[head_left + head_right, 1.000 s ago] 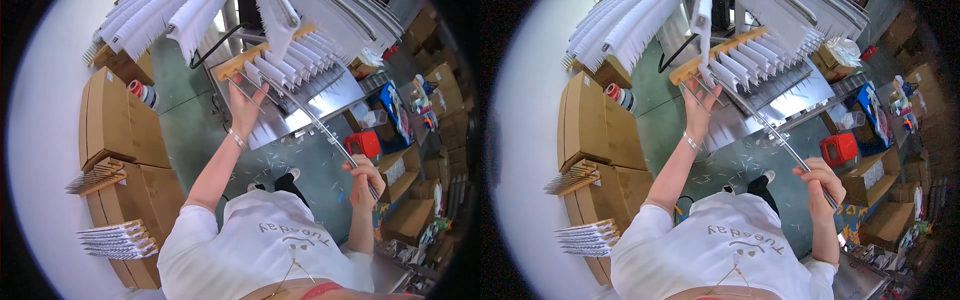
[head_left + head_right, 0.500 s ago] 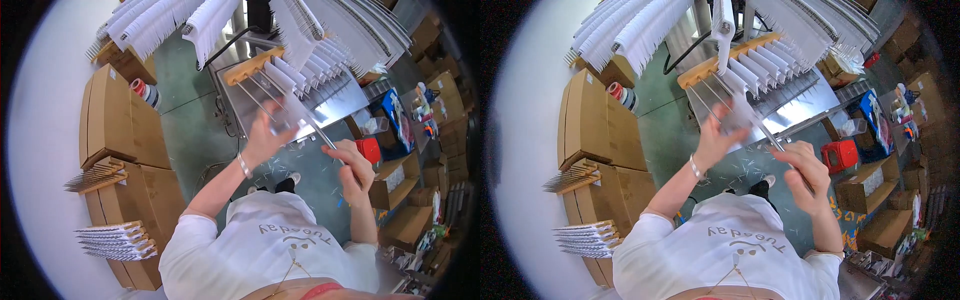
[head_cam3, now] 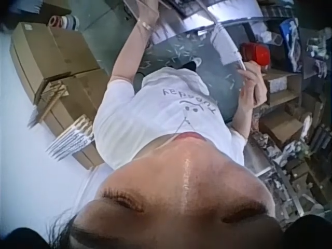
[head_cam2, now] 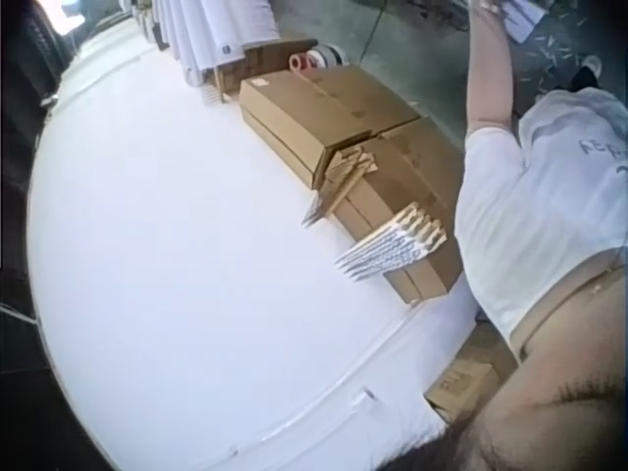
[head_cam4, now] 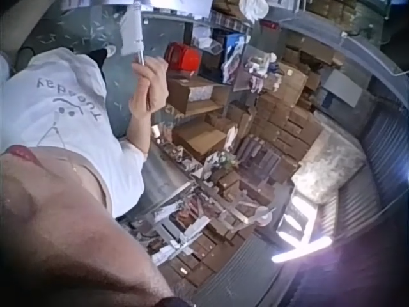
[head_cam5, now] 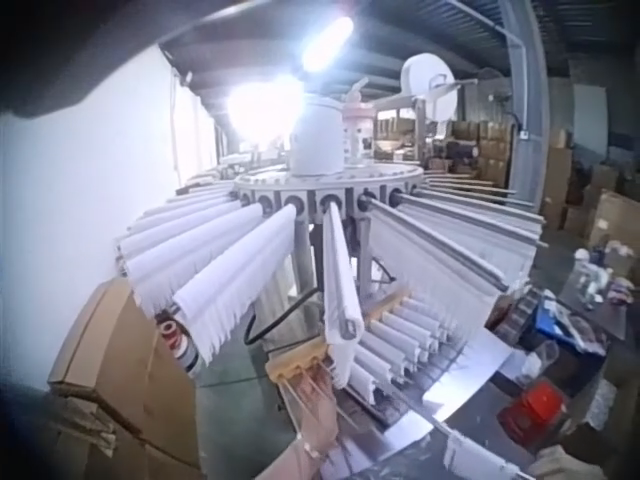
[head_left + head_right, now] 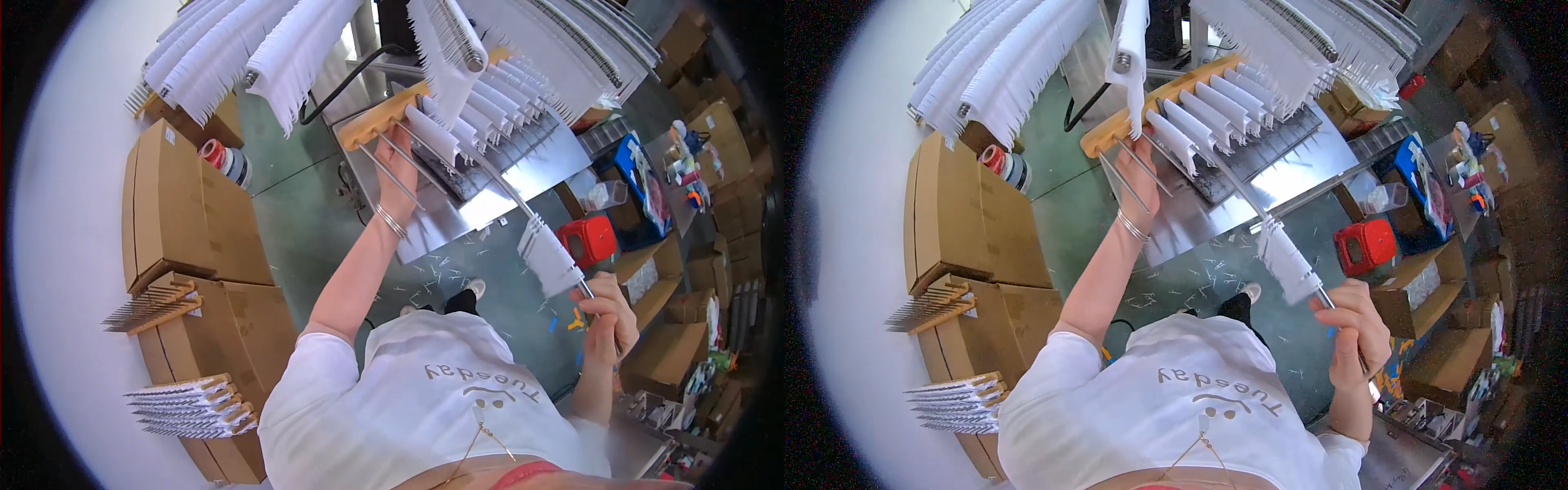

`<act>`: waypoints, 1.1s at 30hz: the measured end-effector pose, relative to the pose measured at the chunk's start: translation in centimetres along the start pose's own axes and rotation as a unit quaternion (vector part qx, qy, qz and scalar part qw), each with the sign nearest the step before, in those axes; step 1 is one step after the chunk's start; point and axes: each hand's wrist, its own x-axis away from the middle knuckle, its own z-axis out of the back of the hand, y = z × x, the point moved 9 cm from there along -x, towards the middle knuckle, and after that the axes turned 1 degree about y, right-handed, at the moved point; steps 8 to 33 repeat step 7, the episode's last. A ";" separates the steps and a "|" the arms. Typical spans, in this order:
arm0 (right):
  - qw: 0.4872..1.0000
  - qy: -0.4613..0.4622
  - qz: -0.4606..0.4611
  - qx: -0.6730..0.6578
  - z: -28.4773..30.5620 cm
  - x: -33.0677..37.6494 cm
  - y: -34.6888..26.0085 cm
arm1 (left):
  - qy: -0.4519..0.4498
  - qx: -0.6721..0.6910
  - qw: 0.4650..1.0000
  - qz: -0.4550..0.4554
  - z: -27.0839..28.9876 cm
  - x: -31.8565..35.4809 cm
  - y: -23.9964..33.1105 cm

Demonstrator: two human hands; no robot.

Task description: Load metal rods and handle components in a brush-making machine on a factory floor.

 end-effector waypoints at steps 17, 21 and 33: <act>0.999 -0.009 0.013 -0.042 -1.4 -1.1 2.6 | 0.002 0.015 1.000 0.000 0.0 0.7 -0.5; 0.999 -0.009 0.013 -0.042 -1.4 -1.1 2.6 | 0.002 0.015 1.000 0.000 0.0 0.7 -0.5; 0.999 -0.009 0.013 -0.042 -1.4 -1.1 2.6 | 0.002 0.015 1.000 0.000 0.0 0.7 -0.5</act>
